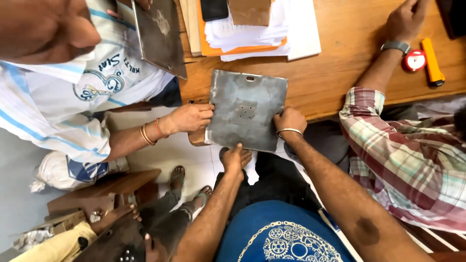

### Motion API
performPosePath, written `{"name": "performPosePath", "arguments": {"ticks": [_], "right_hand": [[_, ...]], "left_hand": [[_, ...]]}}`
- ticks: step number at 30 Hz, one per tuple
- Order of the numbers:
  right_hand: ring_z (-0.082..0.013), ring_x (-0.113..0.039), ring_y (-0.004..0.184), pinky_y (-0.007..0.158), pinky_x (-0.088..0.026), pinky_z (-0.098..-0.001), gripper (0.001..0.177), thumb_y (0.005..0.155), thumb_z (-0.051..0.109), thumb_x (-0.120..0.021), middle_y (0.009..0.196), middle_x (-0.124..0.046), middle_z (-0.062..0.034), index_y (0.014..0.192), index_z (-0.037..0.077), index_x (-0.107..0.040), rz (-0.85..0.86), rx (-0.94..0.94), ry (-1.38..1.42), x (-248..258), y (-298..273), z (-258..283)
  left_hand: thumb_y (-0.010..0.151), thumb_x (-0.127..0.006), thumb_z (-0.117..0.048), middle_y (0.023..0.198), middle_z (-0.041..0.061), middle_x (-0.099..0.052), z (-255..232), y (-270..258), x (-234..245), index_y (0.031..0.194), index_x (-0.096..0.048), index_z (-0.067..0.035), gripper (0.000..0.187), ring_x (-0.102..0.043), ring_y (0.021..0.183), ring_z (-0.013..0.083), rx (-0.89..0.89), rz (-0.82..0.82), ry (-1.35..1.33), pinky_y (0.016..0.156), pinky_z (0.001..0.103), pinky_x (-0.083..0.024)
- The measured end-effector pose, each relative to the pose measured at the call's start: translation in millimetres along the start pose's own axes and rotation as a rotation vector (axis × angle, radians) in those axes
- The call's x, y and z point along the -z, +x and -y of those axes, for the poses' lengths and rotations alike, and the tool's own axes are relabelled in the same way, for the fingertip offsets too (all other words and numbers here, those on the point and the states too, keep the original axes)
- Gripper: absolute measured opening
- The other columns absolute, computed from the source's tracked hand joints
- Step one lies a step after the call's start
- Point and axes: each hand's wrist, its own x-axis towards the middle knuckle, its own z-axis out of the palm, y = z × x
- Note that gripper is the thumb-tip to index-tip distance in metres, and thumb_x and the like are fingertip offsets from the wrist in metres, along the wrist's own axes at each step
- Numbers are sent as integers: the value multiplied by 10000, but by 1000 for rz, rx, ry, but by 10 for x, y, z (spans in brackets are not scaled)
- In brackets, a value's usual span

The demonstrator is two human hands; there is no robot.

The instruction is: Inspecting and discussing square metal plates with colleagues at a desk.

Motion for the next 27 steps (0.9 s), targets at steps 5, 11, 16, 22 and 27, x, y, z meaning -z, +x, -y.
{"name": "performPosePath", "arguments": {"ticks": [5,11,16,22,27], "right_hand": [[-443,-722,838,736,-578,-548,339,815,377,-716,906,-741,-226,897,49,-745,-36,28,-10,-33,31,-25],[-444,-723,843,735,-577,-552,340,832,383,-711,899,-742,-223,908,53,-743,-16,28,-4,-58,41,-47],[-456,-709,847,728,-561,-566,382,853,451,-716,893,-730,-234,913,76,-751,64,52,25,235,61,-98],[-439,-661,919,770,-532,-537,283,955,293,-711,1044,-682,-206,1098,49,-705,-207,558,45,418,562,21],[-384,-643,1051,842,-531,-487,308,860,243,-761,1115,-663,-147,1107,62,-718,-251,885,-70,596,932,644]], "left_hand": [[982,-658,-246,918,226,-732,5,-97,-194,1070,-614,88,348,-751,716,321,-81,-167,89,577,395,-626],[998,-636,-240,861,212,-721,14,-126,-242,1026,-615,96,338,-729,643,306,-126,-232,106,525,386,-601],[997,-649,-231,867,192,-722,-135,-372,-352,1052,-634,102,338,-723,635,271,-120,-257,90,534,365,-602],[998,-630,-222,947,177,-721,102,-382,-376,1154,-635,83,343,-728,702,265,-163,-224,-60,584,350,-613],[995,-617,-199,1013,94,-698,247,-376,-507,1216,-643,7,303,-712,794,234,-205,-237,-121,627,332,-606]]}}
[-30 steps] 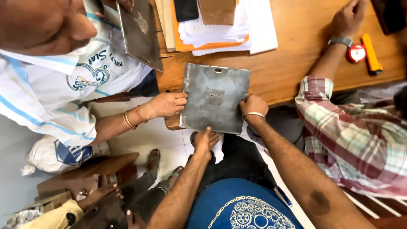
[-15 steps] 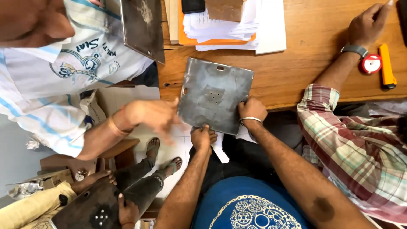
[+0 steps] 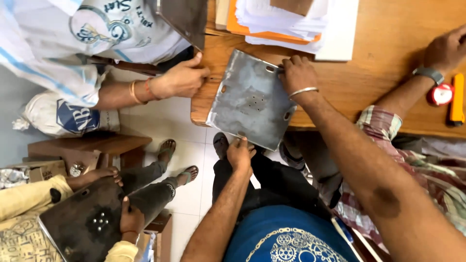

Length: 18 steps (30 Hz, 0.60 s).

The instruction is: Inspecting and discussing square metal plates with colleagues at a desk.

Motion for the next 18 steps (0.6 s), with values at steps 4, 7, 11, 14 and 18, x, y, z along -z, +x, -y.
{"name": "performPosePath", "arguments": {"ticks": [4,7,11,14,18], "right_hand": [[-381,-645,998,841,-531,-480,286,850,303,-783,1045,-676,-163,1008,70,-735,272,45,-26,-316,294,-21],[-378,-647,978,849,-528,-475,353,886,359,-780,1033,-681,-180,988,27,-717,293,30,-65,-309,302,62],[-397,-638,969,845,-514,-496,398,899,391,-771,998,-674,-208,951,5,-687,187,-7,-4,-227,212,110],[-426,-620,994,852,-492,-529,397,977,395,-748,1008,-667,-216,967,6,-668,199,-158,42,3,21,142],[-452,-608,966,823,-486,-541,404,980,376,-743,1045,-653,-247,1076,-6,-654,108,-365,65,-134,-1045,57]], "left_hand": [[1008,-660,-171,996,61,-651,280,229,-95,1222,-651,22,288,-620,800,203,4,-34,-129,652,339,-549],[1010,-653,-187,995,49,-633,116,139,-151,1238,-638,0,296,-597,827,198,103,-74,-202,693,369,-522],[1004,-610,-225,1017,43,-660,-212,-106,-162,1247,-619,-39,306,-649,916,219,268,-121,-280,808,416,-571],[987,-643,-246,991,44,-668,-421,-385,28,1203,-662,-12,319,-630,902,211,198,-109,-171,803,402,-565],[995,-678,-255,947,71,-625,-993,-455,370,1144,-709,25,319,-558,857,220,-3,-3,100,745,390,-486]]}}
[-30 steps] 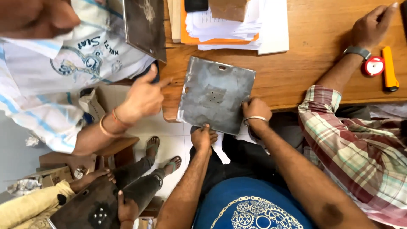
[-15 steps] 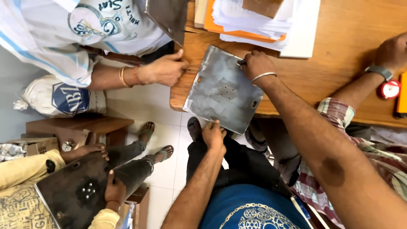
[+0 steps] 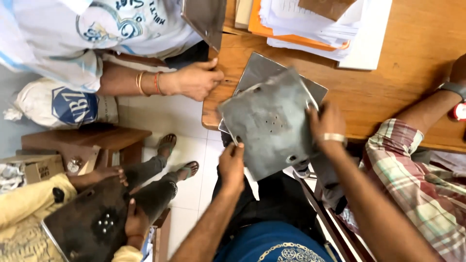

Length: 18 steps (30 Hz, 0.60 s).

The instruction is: Inspecting and discussing square metal plates with colleagues at a desk.

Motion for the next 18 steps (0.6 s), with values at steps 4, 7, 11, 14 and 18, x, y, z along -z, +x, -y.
{"name": "performPosePath", "arguments": {"ticks": [4,7,11,14,18], "right_hand": [[-446,-650,921,812,-516,-510,535,854,382,-835,1029,-675,-271,1086,-51,-623,-28,-469,225,-101,-949,95],[-396,-681,878,811,-534,-458,502,830,359,-839,972,-699,-227,1056,-34,-625,-70,-660,387,-188,-1226,333],[-381,-675,880,815,-530,-453,467,840,330,-838,966,-698,-218,1050,-34,-633,-153,-678,390,-387,-1142,442],[-394,-653,908,809,-519,-470,475,834,321,-846,1015,-675,-228,1065,-38,-637,-186,-641,330,-441,-1004,504],[-413,-630,941,826,-504,-492,479,844,324,-852,1022,-656,-222,1070,-38,-634,-210,-673,260,-462,-957,595]], "left_hand": [[939,-715,-282,940,156,-646,-640,272,41,1124,-733,-20,321,-610,883,320,-355,35,682,775,445,-487],[895,-736,-293,985,196,-666,-834,566,-27,1137,-719,-49,344,-638,946,386,-568,90,949,819,494,-499],[878,-748,-254,993,215,-634,-1050,759,-219,1148,-710,-49,341,-603,1001,423,-811,147,1067,856,529,-471],[881,-754,-245,982,213,-613,-1185,781,-341,1204,-685,-44,387,-591,990,423,-854,156,1090,854,533,-463],[868,-763,-242,975,218,-601,-1175,827,-363,1228,-676,-29,428,-585,975,426,-907,174,1115,841,535,-460]]}}
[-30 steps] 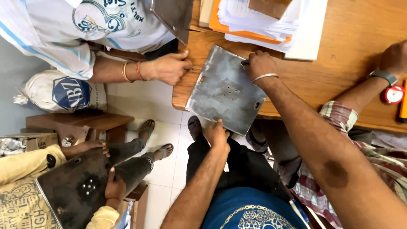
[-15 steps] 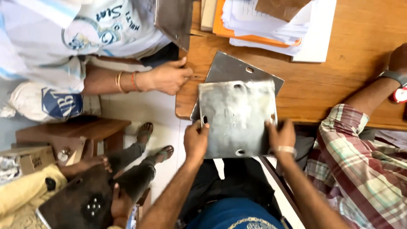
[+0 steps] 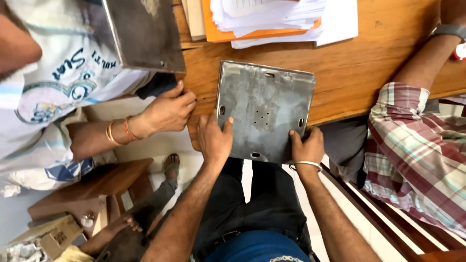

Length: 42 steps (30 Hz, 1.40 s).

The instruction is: Inspecting and discussing square metal plates with colleagues at a desk.

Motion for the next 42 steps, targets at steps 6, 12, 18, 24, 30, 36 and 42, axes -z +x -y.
{"name": "performPosePath", "arguments": {"ticks": [6,12,18,24,30,36,42], "right_hand": [[-419,-634,948,822,-508,-504,458,837,344,-848,1016,-653,-211,1042,-8,-638,-1,-24,-89,-9,15,140],[-444,-624,934,788,-497,-533,494,842,369,-845,1023,-636,-221,1046,-19,-619,0,-19,-136,36,38,337],[-395,-638,923,810,-506,-514,424,843,356,-865,958,-661,-159,1005,25,-654,-24,46,-236,69,39,290],[-314,-682,961,801,-541,-426,495,862,218,-822,1075,-685,-151,1288,16,-668,50,92,-12,349,-240,246],[-263,-679,945,697,-604,-344,678,789,288,-833,1114,-639,-160,1341,1,-564,230,104,213,327,-547,-258],[-284,-685,836,689,-539,-405,513,854,257,-846,928,-685,-112,1258,21,-636,180,302,-93,150,-594,-331],[-256,-692,756,648,-539,-380,475,861,242,-839,860,-685,-83,1214,-6,-639,156,400,-76,199,-544,-353]], "left_hand": [[865,-786,-283,1017,247,-585,-72,47,-12,1202,-645,45,491,-567,1007,438,20,1,59,872,543,-448],[870,-789,-314,1094,268,-561,-92,72,-31,1264,-609,87,591,-535,1078,442,14,-23,78,926,539,-437],[880,-787,-332,1131,268,-547,-118,40,21,1323,-584,87,643,-528,1115,443,25,-11,75,962,531,-432],[866,-781,-323,1156,219,-590,206,-197,292,1339,-605,8,604,-540,1121,429,-87,42,213,977,538,-437],[840,-776,-303,1161,227,-603,496,-356,485,1342,-557,33,643,-555,1118,428,-224,324,263,948,512,-471],[861,-768,-341,1112,233,-624,730,-340,310,1258,-538,55,606,-606,1068,423,-288,395,335,900,481,-510],[858,-783,-371,1063,213,-651,742,-320,323,1195,-560,25,565,-636,1009,416,-344,371,301,848,488,-526]]}}
